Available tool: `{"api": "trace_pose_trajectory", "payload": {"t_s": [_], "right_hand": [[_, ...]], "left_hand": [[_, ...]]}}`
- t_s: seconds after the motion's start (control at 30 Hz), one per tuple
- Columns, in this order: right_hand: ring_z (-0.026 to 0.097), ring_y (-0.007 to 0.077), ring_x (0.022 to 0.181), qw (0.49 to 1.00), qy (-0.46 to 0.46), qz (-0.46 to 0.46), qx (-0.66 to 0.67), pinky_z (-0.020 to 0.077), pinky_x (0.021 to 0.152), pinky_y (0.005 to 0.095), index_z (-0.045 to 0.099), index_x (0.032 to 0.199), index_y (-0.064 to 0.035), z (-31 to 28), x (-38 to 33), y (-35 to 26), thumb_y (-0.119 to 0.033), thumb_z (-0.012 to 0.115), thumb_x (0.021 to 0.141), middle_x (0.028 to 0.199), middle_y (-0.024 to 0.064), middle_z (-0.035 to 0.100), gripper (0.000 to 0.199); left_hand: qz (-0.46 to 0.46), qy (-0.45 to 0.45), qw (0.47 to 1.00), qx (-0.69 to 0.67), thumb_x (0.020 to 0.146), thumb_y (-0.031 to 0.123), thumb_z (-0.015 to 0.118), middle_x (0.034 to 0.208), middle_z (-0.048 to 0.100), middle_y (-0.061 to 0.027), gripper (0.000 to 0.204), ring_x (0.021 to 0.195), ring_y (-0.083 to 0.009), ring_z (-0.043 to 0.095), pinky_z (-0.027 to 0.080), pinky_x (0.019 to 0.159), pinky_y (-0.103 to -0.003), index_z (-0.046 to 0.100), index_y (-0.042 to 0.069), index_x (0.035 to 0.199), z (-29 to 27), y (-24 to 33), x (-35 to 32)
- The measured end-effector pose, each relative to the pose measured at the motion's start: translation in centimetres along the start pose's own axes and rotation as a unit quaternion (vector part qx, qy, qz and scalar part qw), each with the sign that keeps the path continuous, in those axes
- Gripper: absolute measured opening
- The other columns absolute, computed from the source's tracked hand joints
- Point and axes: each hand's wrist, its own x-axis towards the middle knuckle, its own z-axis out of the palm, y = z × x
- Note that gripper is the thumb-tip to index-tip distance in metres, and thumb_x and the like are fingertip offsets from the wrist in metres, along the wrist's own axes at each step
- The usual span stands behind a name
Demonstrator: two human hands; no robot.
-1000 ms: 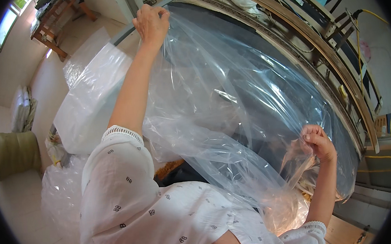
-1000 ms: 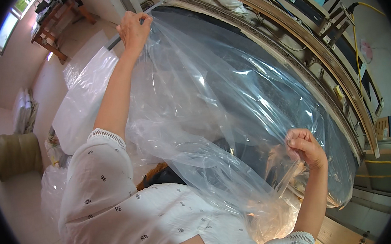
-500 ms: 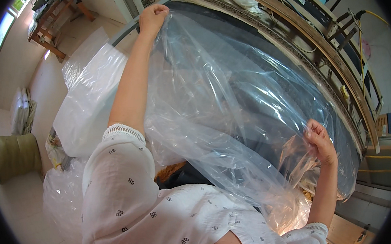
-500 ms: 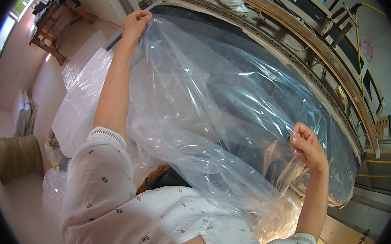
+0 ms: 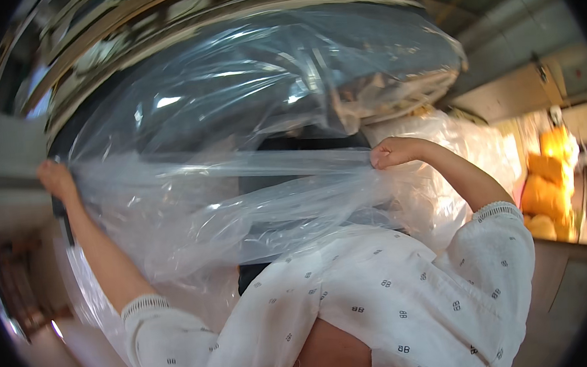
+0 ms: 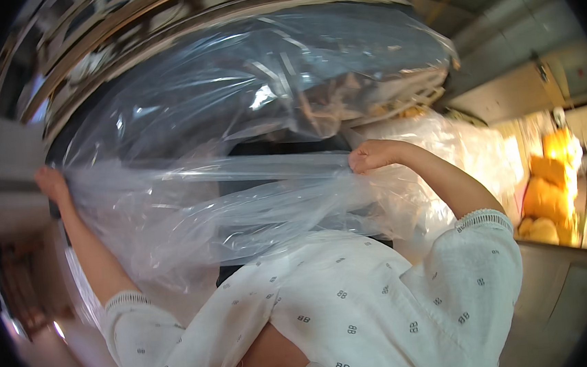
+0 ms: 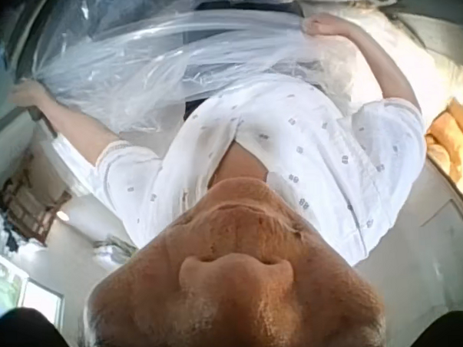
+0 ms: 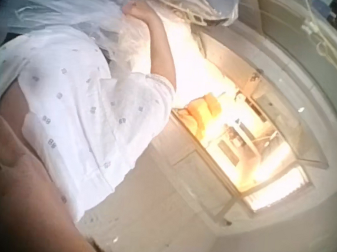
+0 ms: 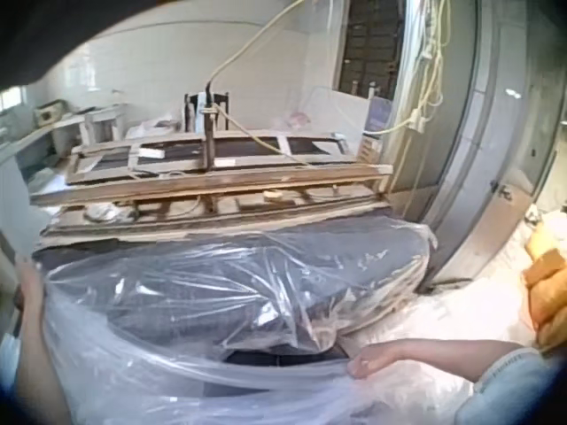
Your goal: The person is handling and organizing large plastic sheets and covers on an industrial rack.
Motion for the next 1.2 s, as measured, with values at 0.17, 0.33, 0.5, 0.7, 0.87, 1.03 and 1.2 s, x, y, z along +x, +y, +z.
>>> {"api": "trace_pose_trajectory", "payload": {"t_s": [0.17,0.33,0.5,0.7,0.87,1.03,1.2], "right_hand": [[0.060,0.0222,0.091,0.931,0.109,0.229,-0.262,0.0431,0.078,0.0367,0.066,0.088,-0.0094,2.0,-3.7,7.4,-0.022,0.051,0.073,0.091,0.0093,0.065,0.024],[0.060,0.0236,0.087,0.697,0.390,0.451,-0.398,0.0419,0.076,0.0424,0.067,0.087,-0.0119,-3.5,-10.2,15.5,-0.017,0.050,0.075,0.087,0.0074,0.065,0.022],[0.061,0.0252,0.079,0.687,0.652,0.202,-0.251,0.0468,0.068,0.0341,0.068,0.086,-0.0144,-14.5,-18.6,11.0,-0.018,0.054,0.074,0.080,0.0078,0.066,0.019],[0.061,0.0265,0.077,0.658,0.693,0.207,-0.210,0.0464,0.068,0.0354,0.065,0.087,-0.0127,-24.7,-16.1,10.6,-0.017,0.056,0.073,0.081,0.0081,0.065,0.018],[0.058,0.0263,0.086,0.423,0.830,0.011,-0.364,0.0450,0.073,0.0368,0.058,0.097,-0.0094,-23.8,-8.6,0.9,-0.022,0.056,0.081,0.095,0.0061,0.061,0.020],[0.050,0.0266,0.107,0.751,0.565,-0.235,-0.249,0.0390,0.091,0.0345,0.053,0.114,-0.0075,-16.0,-3.1,-1.5,-0.021,0.051,0.087,0.113,0.0090,0.056,0.030],[0.043,0.0268,0.115,0.697,0.583,-0.265,-0.322,0.0357,0.095,0.0345,0.052,0.116,-0.0024,-16.4,-1.6,-1.9,-0.023,0.045,0.089,0.121,0.0097,0.052,0.034]], "left_hand": [[0.052,-0.006,0.998,-0.026,0.081,0.011,0.048,0.094,0.055,-0.0229,0.020,0.091,-0.0382,0.052,0.041,0.080,-0.041,0.053,-0.005,0.093,0.3,3.8,-0.1],[0.090,0.007,0.996,-0.010,0.080,0.007,0.046,0.094,0.055,-0.0242,0.020,0.091,-0.0394,0.052,0.040,0.080,-0.042,0.053,-0.007,0.092,1.4,1.6,-0.3],[0.029,-0.018,0.999,0.023,0.082,0.011,0.043,0.099,0.055,-0.0271,0.028,0.094,-0.0405,0.052,0.041,0.079,-0.044,0.052,-0.009,0.100,0.5,0.0,1.0],[-0.094,-0.088,0.991,0.017,0.083,0.021,0.039,0.089,0.060,-0.0259,0.034,0.084,-0.0427,0.056,0.044,0.074,-0.048,0.059,-0.007,0.087,1.4,1.6,2.6],[-0.079,-0.031,0.993,0.077,0.081,0.024,0.040,0.087,0.061,-0.0257,0.039,0.084,-0.0420,0.057,0.044,0.073,-0.048,0.061,-0.008,0.086,-1.4,-7.4,4.5],[-0.149,-0.067,0.987,-0.002,0.081,0.027,0.039,0.094,0.060,-0.0251,0.042,0.085,-0.0393,0.056,0.042,0.076,-0.042,0.061,-0.007,0.092,-8.0,-7.5,4.8],[-0.097,-0.044,0.992,-0.063,0.083,0.027,0.046,0.101,0.058,-0.0207,0.040,0.091,-0.0305,0.054,0.040,0.080,-0.036,0.057,-0.007,0.100,-13.4,-9.4,5.0]]}}
